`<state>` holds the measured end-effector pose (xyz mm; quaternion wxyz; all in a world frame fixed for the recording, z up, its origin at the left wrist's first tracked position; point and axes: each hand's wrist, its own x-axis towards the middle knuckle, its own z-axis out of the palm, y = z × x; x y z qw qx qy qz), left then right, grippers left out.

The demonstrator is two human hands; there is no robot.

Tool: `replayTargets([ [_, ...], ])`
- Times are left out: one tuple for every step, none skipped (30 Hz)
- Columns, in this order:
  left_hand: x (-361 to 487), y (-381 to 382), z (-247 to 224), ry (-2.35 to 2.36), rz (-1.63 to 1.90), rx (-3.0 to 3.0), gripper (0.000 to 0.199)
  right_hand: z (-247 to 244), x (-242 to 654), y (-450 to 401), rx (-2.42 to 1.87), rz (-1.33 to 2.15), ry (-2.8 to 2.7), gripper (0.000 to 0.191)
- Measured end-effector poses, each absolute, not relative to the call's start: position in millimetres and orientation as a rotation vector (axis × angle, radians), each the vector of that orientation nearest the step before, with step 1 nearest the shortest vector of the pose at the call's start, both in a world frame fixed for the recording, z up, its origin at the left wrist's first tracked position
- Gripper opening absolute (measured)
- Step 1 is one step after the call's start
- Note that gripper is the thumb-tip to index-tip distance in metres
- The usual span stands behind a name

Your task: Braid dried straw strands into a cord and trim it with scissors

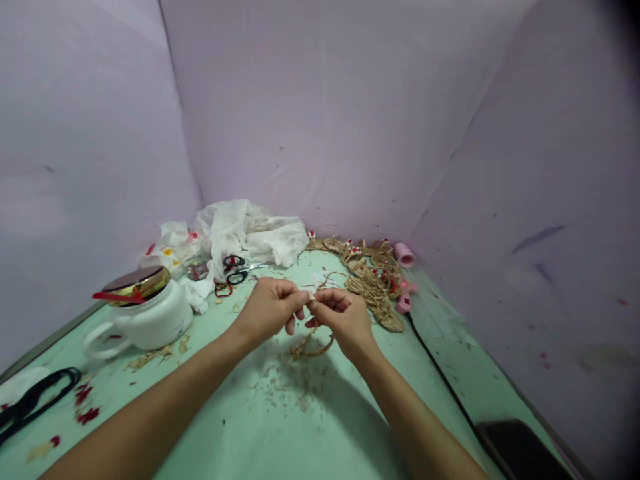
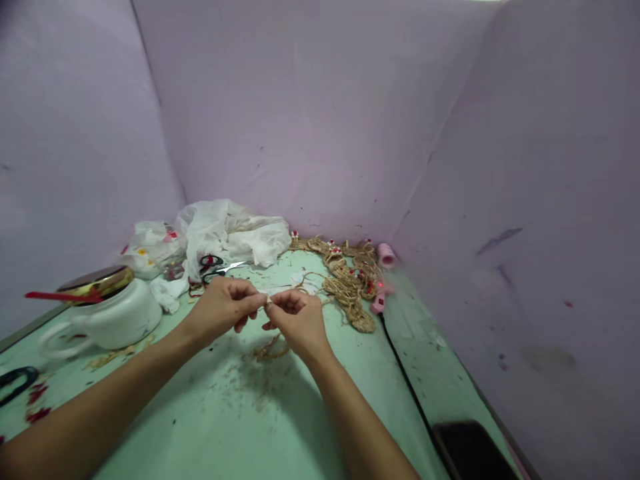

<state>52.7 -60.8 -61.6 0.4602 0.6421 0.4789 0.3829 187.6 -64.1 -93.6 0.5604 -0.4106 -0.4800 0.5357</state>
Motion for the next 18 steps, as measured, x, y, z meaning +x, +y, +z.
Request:
replayTargets([
  [51.8, -59.8, -61.5, 1.247, 0.965, 1.630, 0.022, -93.0, 186.7, -64.6, -0.979, 1.260, -1.155, 0.018],
  [50.9, -58.8, -61.4, 1.296, 0.982, 1.678, 0.017, -92.6, 185.8, -65.2, -0.983, 1.262, -1.175, 0.018],
  [50.1, -57.9, -61.3, 1.313, 0.988, 1.717, 0.014, -92.5, 185.0, -65.9, -0.978, 1.271, -1.191, 0.018],
  [49.5, -57.1, -61.2, 1.305, 0.983, 1.742, 0.011, -92.6, 184.5, -66.5, -0.967, 1.280, -1.205, 0.018],
  [49.3, -56.6, -61.1, 1.285, 0.970, 1.750, 0.011, -92.8, 184.3, -67.0, -0.954, 1.289, -1.217, 0.019],
  [49.4, -56.4, -61.0, 1.265, 0.960, 1.740, 0.011, -93.2, 184.5, -67.4, -0.939, 1.298, -1.232, 0.019],
  [49.9, -56.6, -60.8, 1.259, 0.965, 1.714, 0.012, -93.8, 184.9, -67.7, -0.920, 1.308, -1.248, 0.019],
  [50.8, -57.1, -60.7, 1.262, 0.979, 1.682, 0.012, -94.4, 185.4, -67.7, -0.902, 1.316, -1.266, 0.020],
  [51.9, -58.0, -60.6, 1.265, 0.990, 1.653, 0.012, -95.1, 185.9, -67.6, -0.895, 1.317, -1.282, 0.021],
  [53.1, -59.1, -60.6, 1.260, 0.992, 1.632, 0.012, -95.8, 186.3, -67.3, -0.903, 1.308, -1.291, 0.022],
  [54.3, -60.2, -60.7, 1.244, 0.986, 1.617, 0.012, -96.3, 186.5, -67.0, -0.922, 1.292, -1.296, 0.023],
  [55.4, -61.3, -61.0, 1.219, 0.977, 1.609, 0.011, -96.7, 186.6, -66.8, -0.946, 1.274, -1.300, 0.024],
  [56.3, -62.2, -61.4, 1.188, 0.967, 1.600, 0.010, -96.8, 186.5, -66.6, -0.966, 1.257, -1.304, 0.025],
  [56.8, -62.8, -62.1, 1.158, 0.962, 1.589, 0.010, -96.6, 186.4, -66.6, -0.975, 1.246, -1.313, 0.025],
  [57.1, -62.9, -62.8, 1.131, 0.964, 1.578, 0.011, -96.0, 186.2, -66.8, -0.971, 1.240, -1.322, 0.025],
  [57.1, -62.8, -63.7, 1.113, 0.971, 1.570, 0.012, -95.0, 186.1, -67.2, -0.961, 1.235, -1.334, 0.024],
  [57.0, -62.4, -64.6, 1.105, 0.984, 1.565, 0.014, -93.8, 186.1, -67.6, -0.953, 1.224, -1.347, 0.023],
  [56.7, -61.9, -65.4, 1.106, 0.998, 1.564, 0.015, -92.4, 186.0, -68.2, -0.955, 1.202, -1.359, 0.021],
])
